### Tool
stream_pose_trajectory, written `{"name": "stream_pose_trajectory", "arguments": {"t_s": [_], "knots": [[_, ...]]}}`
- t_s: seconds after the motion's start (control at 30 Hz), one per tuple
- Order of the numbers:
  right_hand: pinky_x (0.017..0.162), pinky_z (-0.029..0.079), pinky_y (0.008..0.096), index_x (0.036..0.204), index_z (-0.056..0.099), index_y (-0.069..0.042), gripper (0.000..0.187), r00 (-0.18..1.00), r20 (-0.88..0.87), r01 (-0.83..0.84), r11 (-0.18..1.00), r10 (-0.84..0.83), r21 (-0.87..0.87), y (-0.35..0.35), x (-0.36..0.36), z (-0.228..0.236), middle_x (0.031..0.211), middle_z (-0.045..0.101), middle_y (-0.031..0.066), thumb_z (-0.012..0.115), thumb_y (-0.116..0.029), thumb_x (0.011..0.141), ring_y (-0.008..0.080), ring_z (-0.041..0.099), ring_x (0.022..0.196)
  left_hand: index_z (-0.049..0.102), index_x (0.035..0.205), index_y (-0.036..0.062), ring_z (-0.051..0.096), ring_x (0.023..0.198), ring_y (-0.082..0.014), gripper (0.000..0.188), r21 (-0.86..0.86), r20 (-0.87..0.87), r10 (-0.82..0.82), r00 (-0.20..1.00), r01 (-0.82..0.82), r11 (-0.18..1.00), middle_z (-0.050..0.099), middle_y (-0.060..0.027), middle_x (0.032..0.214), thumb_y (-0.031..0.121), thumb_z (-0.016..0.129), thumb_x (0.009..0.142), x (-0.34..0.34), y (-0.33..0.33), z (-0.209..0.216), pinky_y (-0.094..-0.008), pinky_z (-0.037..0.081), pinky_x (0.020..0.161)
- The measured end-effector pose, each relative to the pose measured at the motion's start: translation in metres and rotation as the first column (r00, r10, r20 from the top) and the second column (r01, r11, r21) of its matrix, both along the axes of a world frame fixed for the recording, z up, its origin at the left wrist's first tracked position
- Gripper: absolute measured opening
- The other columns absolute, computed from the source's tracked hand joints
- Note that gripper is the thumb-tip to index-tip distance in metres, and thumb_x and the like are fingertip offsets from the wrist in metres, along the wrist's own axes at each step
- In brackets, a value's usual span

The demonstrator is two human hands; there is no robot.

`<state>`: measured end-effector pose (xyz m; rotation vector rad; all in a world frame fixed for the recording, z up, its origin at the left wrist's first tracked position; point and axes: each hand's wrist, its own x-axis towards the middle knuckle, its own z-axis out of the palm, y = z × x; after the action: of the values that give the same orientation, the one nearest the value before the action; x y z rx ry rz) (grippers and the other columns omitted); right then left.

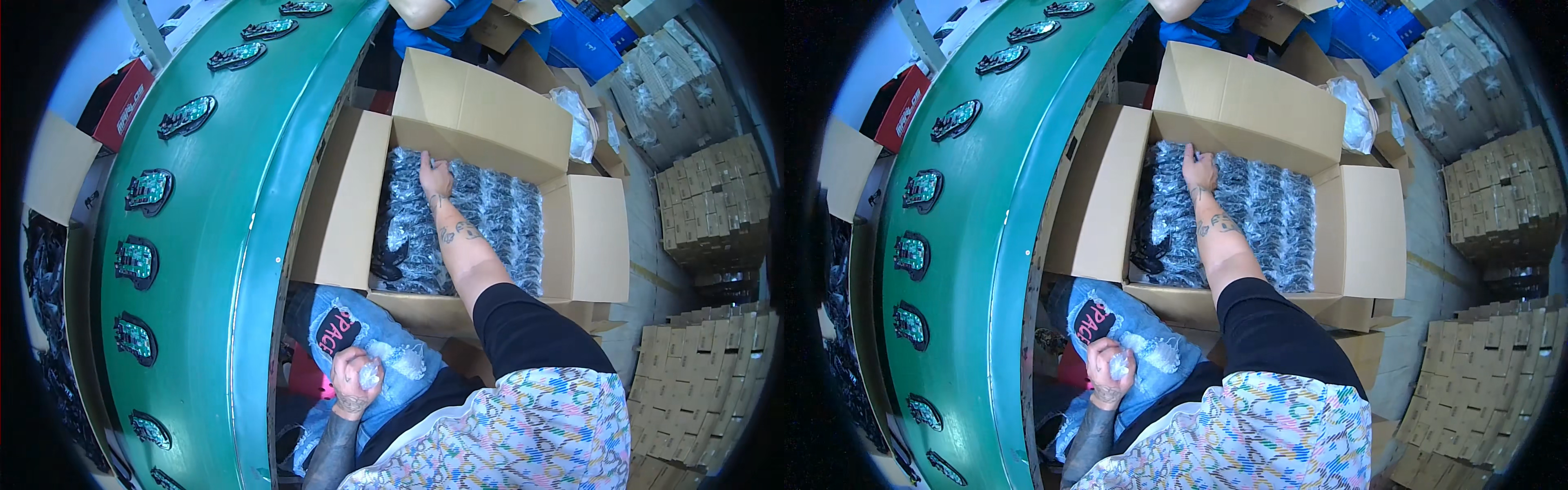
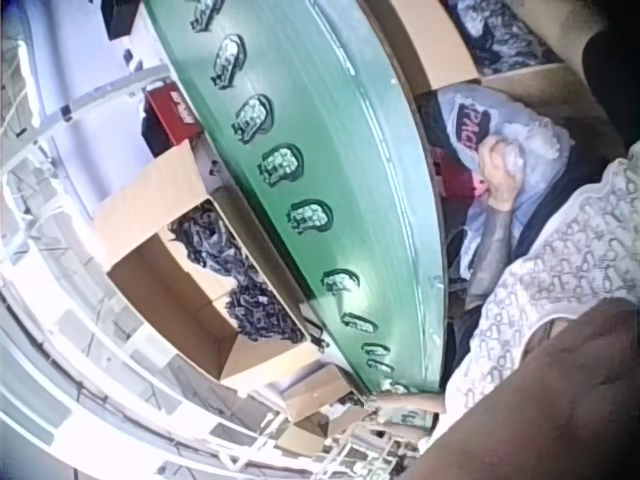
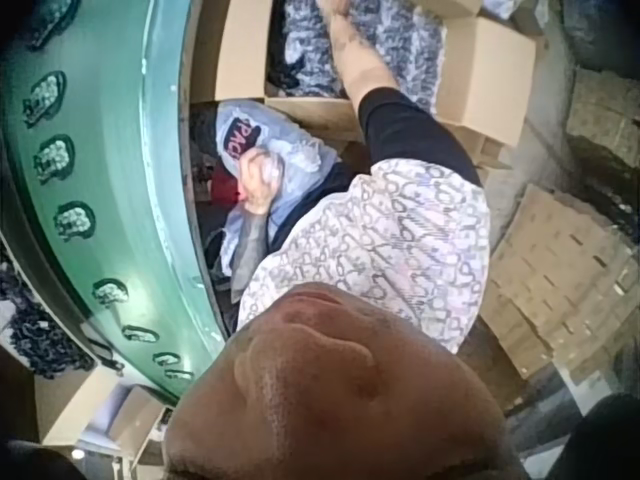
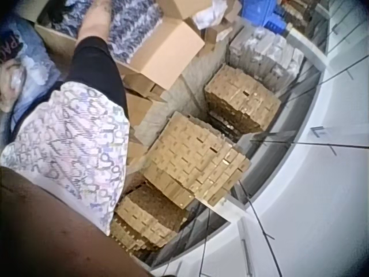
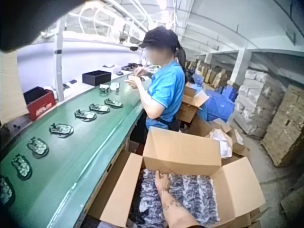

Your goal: The person unpacks small electronic components from a cardboard box filled with bubble wrap. They remove the bubble wrap and place the components onto a green conveyor belt. The person repeats this process for multiple items, handling them one by one.

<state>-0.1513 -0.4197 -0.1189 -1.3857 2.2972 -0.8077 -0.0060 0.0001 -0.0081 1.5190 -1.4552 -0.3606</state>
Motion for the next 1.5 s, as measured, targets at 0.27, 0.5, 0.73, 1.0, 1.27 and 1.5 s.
{"name": "stream_pose_trajectory", "arguments": {"t_s": [0.27,0.5,0.73,1.0,1.27,1.5], "knots": [[0.083,0.048,0.0484,0.093,0.066,-0.004,0.047,0.989,0.082,-0.118,0.993,0.120,-0.032,-0.030,-0.044,-0.043,0.095,0.068,0.0229,0.050,-0.049,0.093,0.0423,0.063,0.094,0.053,0.091,0.0047,0.059,0.080,-0.0304,0.029,-0.016,-0.007,-0.019,1.000,0.019,1.000,0.057,-0.0146,0.092,0.003,0.074,0.071,-0.002,-0.004,-0.001,-0.0383,0.050,0.068],[0.069,0.050,0.0454,0.084,0.063,-0.004,0.035,0.950,-0.059,-0.304,0.870,0.306,-0.389,-0.012,-0.029,0.013,0.075,0.067,0.0192,0.061,-0.038,0.092,0.0373,0.066,0.074,0.054,0.094,0.0074,0.058,0.081,-0.0296,0.037,-0.006,0.005,0.008,1.000,-0.008,1.000,0.057,-0.0120,0.094,0.004,0.079,0.067,0.000,0.001,-0.005,-0.0389,0.049,0.068],[0.056,0.050,0.0446,0.080,0.060,-0.009,0.028,0.804,-0.280,-0.590,0.644,0.525,-0.487,-0.005,-0.024,0.100,0.068,0.065,0.0141,0.063,-0.034,0.091,0.0358,0.064,0.061,0.054,0.093,0.0066,0.058,0.079,-0.0299,0.036,-0.011,-0.013,-0.001,1.000,0.001,1.000,0.057,-0.0121,0.094,0.005,0.079,0.067,-0.001,0.001,-0.004,-0.0392,0.048,0.068],[0.056,0.051,0.0468,0.083,0.064,-0.015,0.023,0.616,-0.588,-0.775,0.534,0.524,-0.337,-0.011,-0.019,0.106,0.069,0.067,0.0108,0.059,-0.036,0.092,0.0332,0.066,0.063,0.053,0.089,0.0057,0.057,0.077,-0.0307,0.035,0.001,-0.014,-0.001,1.000,0.001,1.000,0.057,-0.0122,0.091,0.007,0.080,0.068,-0.003,0.002,-0.005,-0.0404,0.047,0.068],[0.062,0.052,0.0467,0.091,0.066,-0.014,0.023,0.644,-0.521,-0.760,0.548,0.560,-0.350,-0.018,-0.031,0.122,0.077,0.069,0.0127,0.059,-0.037,0.091,0.0353,0.067,0.071,0.050,0.077,0.0050,0.052,0.068,-0.0307,0.039,-0.061,0.040,-0.038,0.998,0.041,0.997,0.053,-0.0112,0.076,0.026,0.082,0.070,0.000,-0.004,0.005,-0.0403,0.043,0.061],[0.057,0.051,0.0412,0.090,0.064,-0.011,0.031,0.704,-0.492,-0.709,0.544,0.512,-0.449,-0.018,-0.042,0.156,0.071,0.068,0.0113,0.057,-0.041,0.094,0.0293,0.068,0.063,0.043,0.065,0.0030,0.048,0.056,-0.0309,0.029,-0.062,-0.028,-0.117,0.993,0.115,0.991,0.047,-0.0128,0.064,0.017,0.057,0.086,0.008,0.001,0.013,-0.0382,0.037,0.050]]}}
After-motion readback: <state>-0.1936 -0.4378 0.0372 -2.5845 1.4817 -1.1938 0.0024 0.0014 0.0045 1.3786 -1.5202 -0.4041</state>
